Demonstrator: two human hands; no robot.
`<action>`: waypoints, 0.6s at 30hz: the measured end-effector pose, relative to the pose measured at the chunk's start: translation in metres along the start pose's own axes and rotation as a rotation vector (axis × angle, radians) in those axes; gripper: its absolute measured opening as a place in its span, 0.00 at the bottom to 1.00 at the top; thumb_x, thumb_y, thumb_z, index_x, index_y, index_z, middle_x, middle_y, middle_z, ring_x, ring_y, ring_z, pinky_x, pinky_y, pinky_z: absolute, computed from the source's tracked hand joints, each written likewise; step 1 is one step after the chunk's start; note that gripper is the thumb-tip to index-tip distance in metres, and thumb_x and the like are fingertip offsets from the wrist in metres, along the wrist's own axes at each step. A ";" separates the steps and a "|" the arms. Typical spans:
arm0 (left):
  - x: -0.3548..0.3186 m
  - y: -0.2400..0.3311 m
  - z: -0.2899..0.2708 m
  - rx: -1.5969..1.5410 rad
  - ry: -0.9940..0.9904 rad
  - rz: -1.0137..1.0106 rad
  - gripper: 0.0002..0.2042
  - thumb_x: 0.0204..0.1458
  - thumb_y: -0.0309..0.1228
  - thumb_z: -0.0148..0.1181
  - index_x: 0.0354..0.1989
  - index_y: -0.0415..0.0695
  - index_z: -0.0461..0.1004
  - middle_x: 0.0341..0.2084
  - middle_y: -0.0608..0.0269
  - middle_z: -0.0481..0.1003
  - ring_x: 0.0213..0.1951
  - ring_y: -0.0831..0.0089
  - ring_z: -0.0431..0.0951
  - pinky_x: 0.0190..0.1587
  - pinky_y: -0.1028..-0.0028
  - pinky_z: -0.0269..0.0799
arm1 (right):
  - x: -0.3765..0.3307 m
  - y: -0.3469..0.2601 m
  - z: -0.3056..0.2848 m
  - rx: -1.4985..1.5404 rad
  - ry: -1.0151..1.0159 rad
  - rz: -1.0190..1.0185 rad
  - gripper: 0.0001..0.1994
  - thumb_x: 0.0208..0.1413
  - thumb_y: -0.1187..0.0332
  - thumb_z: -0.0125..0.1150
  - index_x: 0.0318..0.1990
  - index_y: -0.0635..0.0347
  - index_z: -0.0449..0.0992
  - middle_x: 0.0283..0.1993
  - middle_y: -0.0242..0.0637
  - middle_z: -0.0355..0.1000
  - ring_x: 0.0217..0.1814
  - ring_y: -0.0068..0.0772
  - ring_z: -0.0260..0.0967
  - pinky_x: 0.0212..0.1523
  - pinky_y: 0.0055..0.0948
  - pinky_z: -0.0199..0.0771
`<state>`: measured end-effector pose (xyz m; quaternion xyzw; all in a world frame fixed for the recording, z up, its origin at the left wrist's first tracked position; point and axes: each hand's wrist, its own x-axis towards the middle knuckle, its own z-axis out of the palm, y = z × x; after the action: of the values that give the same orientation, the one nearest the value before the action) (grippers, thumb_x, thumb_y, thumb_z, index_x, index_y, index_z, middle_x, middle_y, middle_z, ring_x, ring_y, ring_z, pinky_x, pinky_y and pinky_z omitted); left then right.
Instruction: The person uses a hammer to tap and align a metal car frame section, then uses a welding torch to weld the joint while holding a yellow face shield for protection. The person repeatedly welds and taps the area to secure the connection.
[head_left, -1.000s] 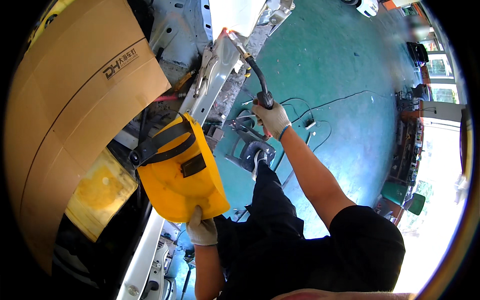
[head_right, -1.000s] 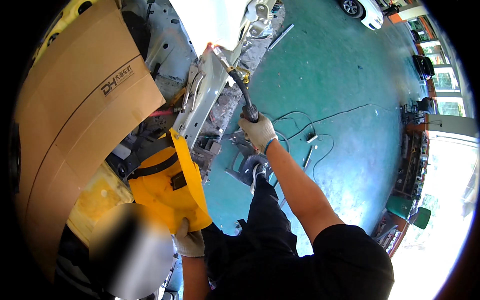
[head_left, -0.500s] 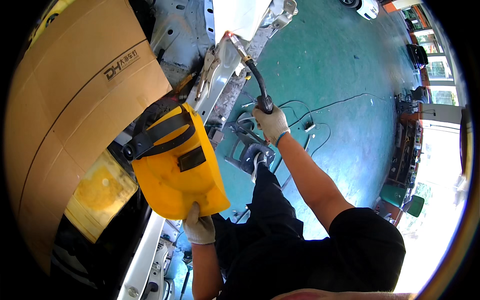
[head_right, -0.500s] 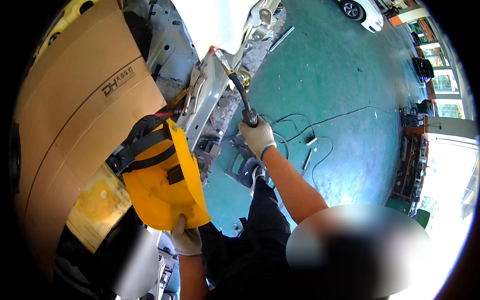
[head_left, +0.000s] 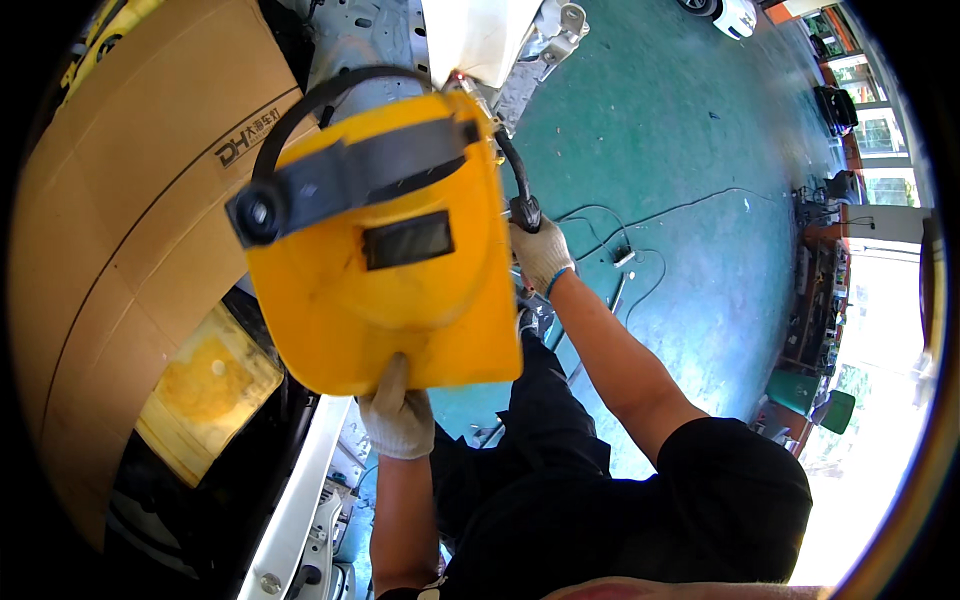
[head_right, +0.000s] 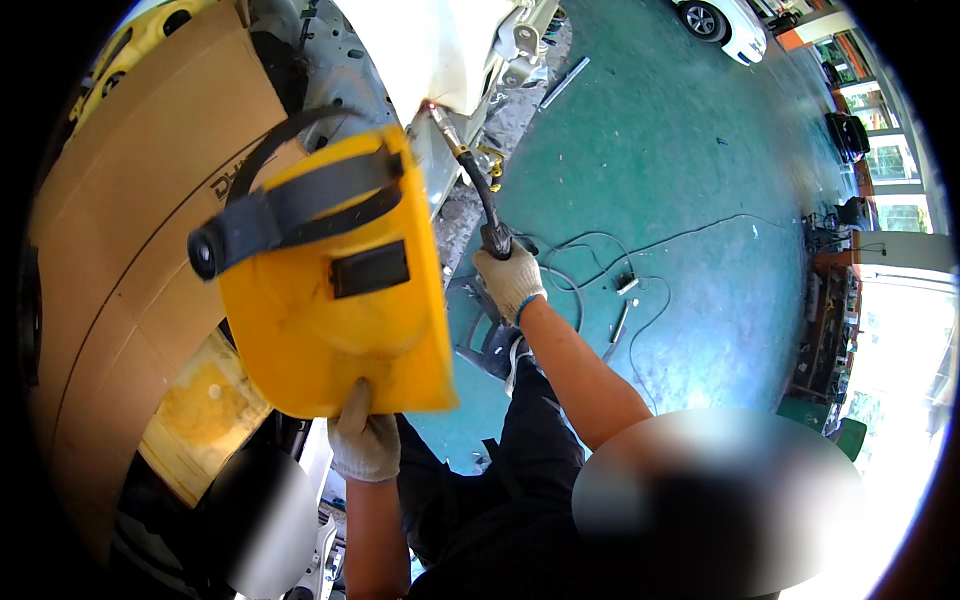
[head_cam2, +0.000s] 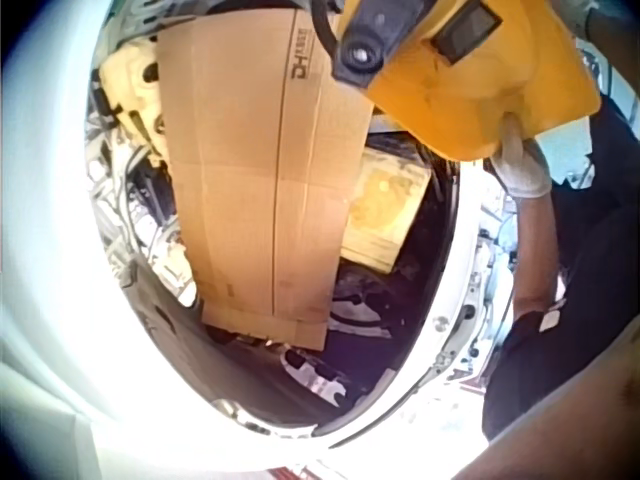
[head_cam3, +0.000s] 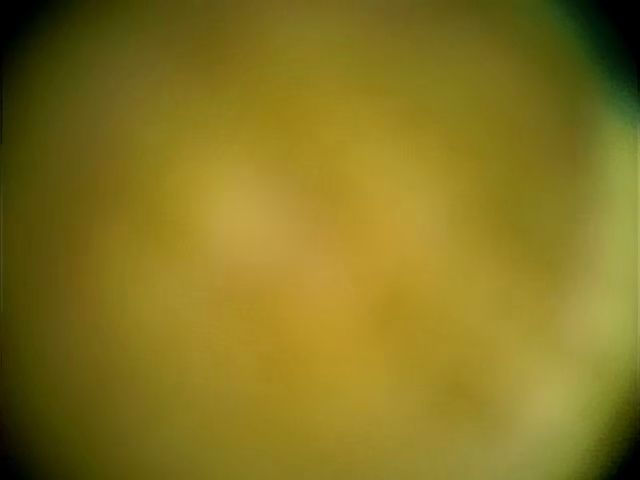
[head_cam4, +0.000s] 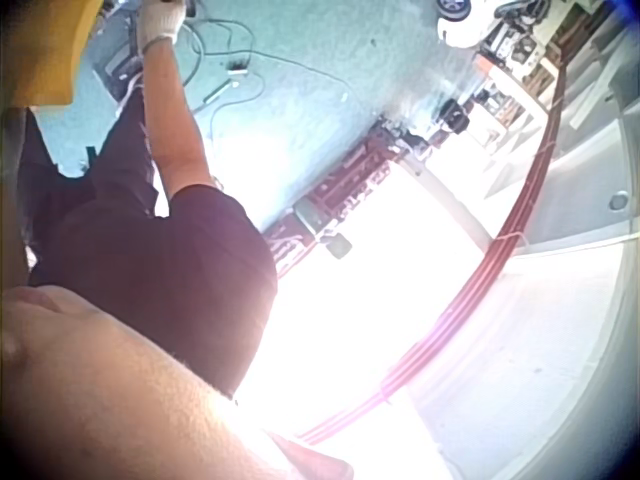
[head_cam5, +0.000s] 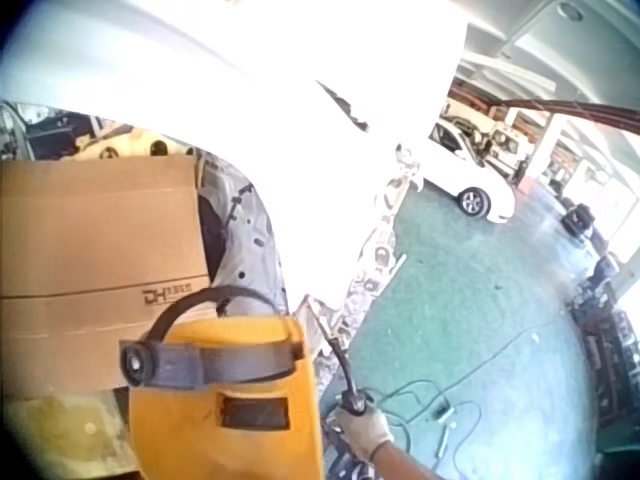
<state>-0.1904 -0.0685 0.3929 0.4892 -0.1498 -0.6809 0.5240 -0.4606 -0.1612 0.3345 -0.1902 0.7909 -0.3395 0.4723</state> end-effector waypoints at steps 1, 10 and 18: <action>0.004 0.006 0.017 -0.181 -0.004 -0.041 0.20 0.66 0.28 0.60 0.65 0.38 0.72 0.61 0.57 0.77 0.64 0.63 0.77 0.67 0.64 0.73 | 0.003 0.003 0.002 0.027 -0.004 -0.023 0.13 0.58 0.60 0.68 0.42 0.58 0.78 0.28 0.29 0.74 0.26 0.22 0.70 0.28 0.28 0.72; 0.019 0.008 0.067 -0.243 -0.077 -0.044 0.22 0.64 0.22 0.61 0.66 0.38 0.71 0.62 0.58 0.78 0.64 0.64 0.78 0.67 0.64 0.74 | 0.026 0.038 0.006 0.165 -0.051 -0.142 0.12 0.58 0.60 0.68 0.42 0.58 0.78 0.28 0.30 0.74 0.26 0.21 0.70 0.26 0.28 0.70; -0.009 -0.019 -0.027 -0.197 -0.004 -0.037 0.20 0.67 0.25 0.57 0.67 0.36 0.70 0.61 0.54 0.78 0.64 0.59 0.77 0.66 0.64 0.73 | 0.008 0.021 0.001 0.147 -0.070 -0.067 0.13 0.57 0.61 0.68 0.44 0.59 0.78 0.28 0.30 0.74 0.24 0.21 0.69 0.25 0.29 0.69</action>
<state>-0.1791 -0.0446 0.3713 0.4365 -0.0742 -0.7030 0.5566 -0.4635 -0.1517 0.3139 -0.1931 0.7400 -0.4053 0.5008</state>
